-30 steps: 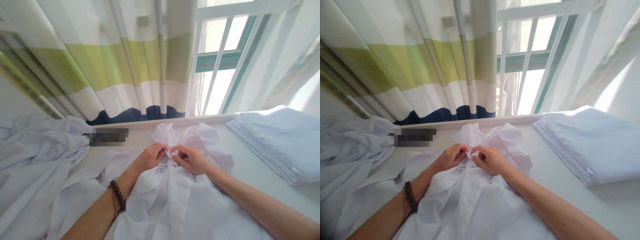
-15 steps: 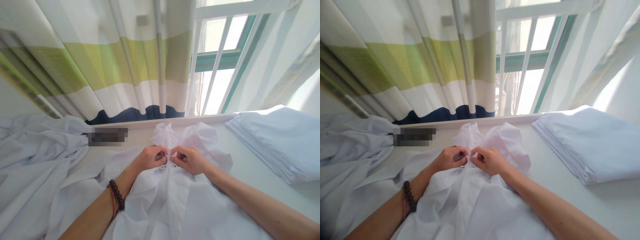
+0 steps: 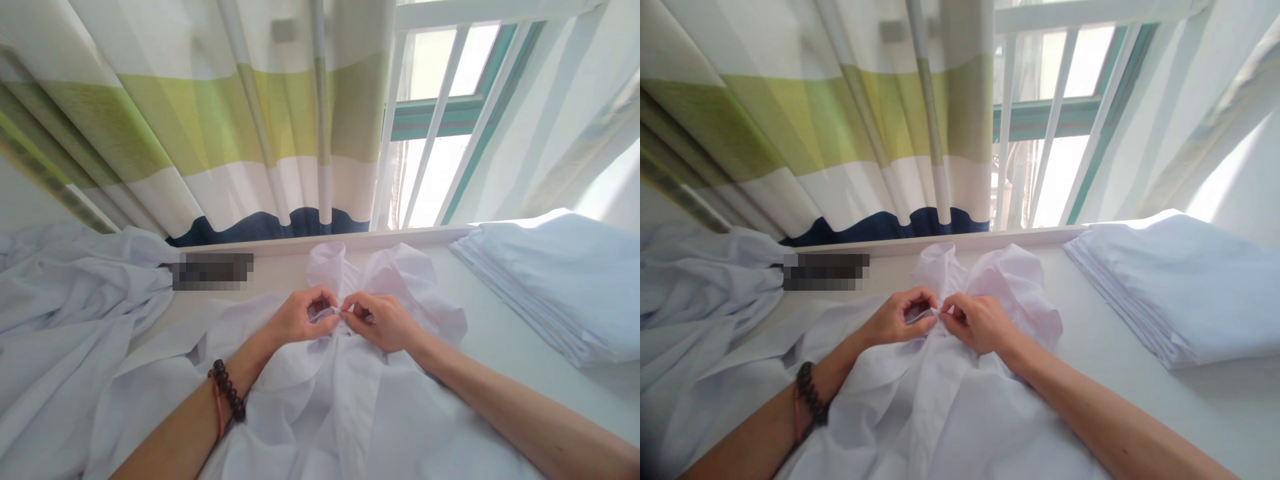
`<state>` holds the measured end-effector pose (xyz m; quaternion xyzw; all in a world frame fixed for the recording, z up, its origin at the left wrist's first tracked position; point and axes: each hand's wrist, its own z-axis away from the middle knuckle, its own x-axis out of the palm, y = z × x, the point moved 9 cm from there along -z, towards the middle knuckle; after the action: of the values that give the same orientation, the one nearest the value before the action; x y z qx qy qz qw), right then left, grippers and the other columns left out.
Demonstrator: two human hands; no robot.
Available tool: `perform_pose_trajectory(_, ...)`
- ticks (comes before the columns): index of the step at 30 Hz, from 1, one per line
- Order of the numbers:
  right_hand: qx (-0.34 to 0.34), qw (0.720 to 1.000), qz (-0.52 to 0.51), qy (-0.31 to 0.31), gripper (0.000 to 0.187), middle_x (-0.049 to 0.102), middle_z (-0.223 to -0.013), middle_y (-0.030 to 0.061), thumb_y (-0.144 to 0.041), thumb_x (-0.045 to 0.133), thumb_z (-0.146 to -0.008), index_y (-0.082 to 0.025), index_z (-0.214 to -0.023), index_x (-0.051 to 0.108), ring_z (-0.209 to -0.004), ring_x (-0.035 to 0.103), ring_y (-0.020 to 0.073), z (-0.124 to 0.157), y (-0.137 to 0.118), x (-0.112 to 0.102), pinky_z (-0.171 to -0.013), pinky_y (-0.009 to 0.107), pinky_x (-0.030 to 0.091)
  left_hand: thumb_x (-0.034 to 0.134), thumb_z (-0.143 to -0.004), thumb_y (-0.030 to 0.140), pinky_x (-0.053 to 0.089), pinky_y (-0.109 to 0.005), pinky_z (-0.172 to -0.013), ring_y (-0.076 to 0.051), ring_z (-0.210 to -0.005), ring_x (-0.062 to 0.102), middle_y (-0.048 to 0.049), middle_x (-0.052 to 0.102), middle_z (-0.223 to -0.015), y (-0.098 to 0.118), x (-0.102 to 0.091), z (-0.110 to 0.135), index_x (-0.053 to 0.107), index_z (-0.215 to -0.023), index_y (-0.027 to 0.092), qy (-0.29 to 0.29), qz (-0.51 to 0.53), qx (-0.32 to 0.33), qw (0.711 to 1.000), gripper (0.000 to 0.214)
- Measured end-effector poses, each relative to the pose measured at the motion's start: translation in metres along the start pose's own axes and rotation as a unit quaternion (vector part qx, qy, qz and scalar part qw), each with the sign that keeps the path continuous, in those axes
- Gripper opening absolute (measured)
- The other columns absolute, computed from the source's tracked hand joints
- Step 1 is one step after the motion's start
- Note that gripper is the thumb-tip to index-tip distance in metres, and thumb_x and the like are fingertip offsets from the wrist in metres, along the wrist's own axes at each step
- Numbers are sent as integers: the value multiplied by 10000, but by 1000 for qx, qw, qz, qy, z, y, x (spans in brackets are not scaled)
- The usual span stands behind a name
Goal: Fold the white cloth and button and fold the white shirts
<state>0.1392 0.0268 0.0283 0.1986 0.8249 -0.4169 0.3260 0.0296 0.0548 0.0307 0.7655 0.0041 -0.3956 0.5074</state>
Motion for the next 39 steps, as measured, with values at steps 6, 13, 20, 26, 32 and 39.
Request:
perform_pose_trajectory(6, 31, 996, -79, -18, 111, 576, -557, -44, -271, 505, -839, -197, -874, 581, -479, 477, 89, -2, 7, 0, -509, 198, 372, 589, -746, 283, 415, -192, -561, -96, -587, 511, 10, 591, -673, -4, -2, -1, 609, -819, 139, 31, -13, -20, 999, 162)
perform_pose_trajectory(13, 80, 986, -143, -38, 145, 578, -578, -37, -303, 507, -867, -190, -858, 597, -528, 513, 101, -4, 13, 1, -529, 212, 398, 566, -745, 241, 427, -183, -549, -88, -573, 506, 12, 623, -698, 3, -3, 0, 620, -806, 152, 30, -21, 8, 999, 120)
perform_pose_trajectory(20, 96, 971, -189, -113, 201, 618, -689, 1, -367, 524, -885, -182, -860, 598, -622, 541, 123, -2, 15, 7, -538, 215, 418, 541, -761, 225, 440, -187, -557, -101, -604, 529, 0, 641, -729, 11, 0, 2, 630, -813, 168, 17, -65, 42, 997, 118)
perform_pose_trajectory(26, 122, 960, -212, -133, 213, 586, -668, -8, -352, 499, -896, -162, -858, 588, -601, 498, 112, -3, 13, 5, -543, 219, 393, 557, -781, 269, 437, -187, -563, -98, -597, 522, 12, 614, -712, 9, 2, 2, 602, -838, 166, 15, -51, 34, 998, 126)
perform_pose_trajectory(32, 121, 960, -224, -114, 224, 559, -652, -19, -358, 494, -895, -165, -834, 589, -586, 472, 107, -2, 15, 6, -536, 221, 367, 584, -781, 351, 422, -195, -561, -101, -599, 494, 21, 573, -678, 10, 1, 0, 578, -828, 167, 34, -44, -8, 998, 190)
perform_pose_trajectory(39, 135, 953, -235, -137, 270, 536, -632, -24, -423, 494, -892, -173, -832, 578, -581, 465, 109, -2, 17, 9, -532, 224, 356, 564, -742, 250, 415, -184, -529, -87, -557, 478, 38, 560, -649, 12, 3, 0, 568, -799, 178, 41, -44, 16, 998, 91)
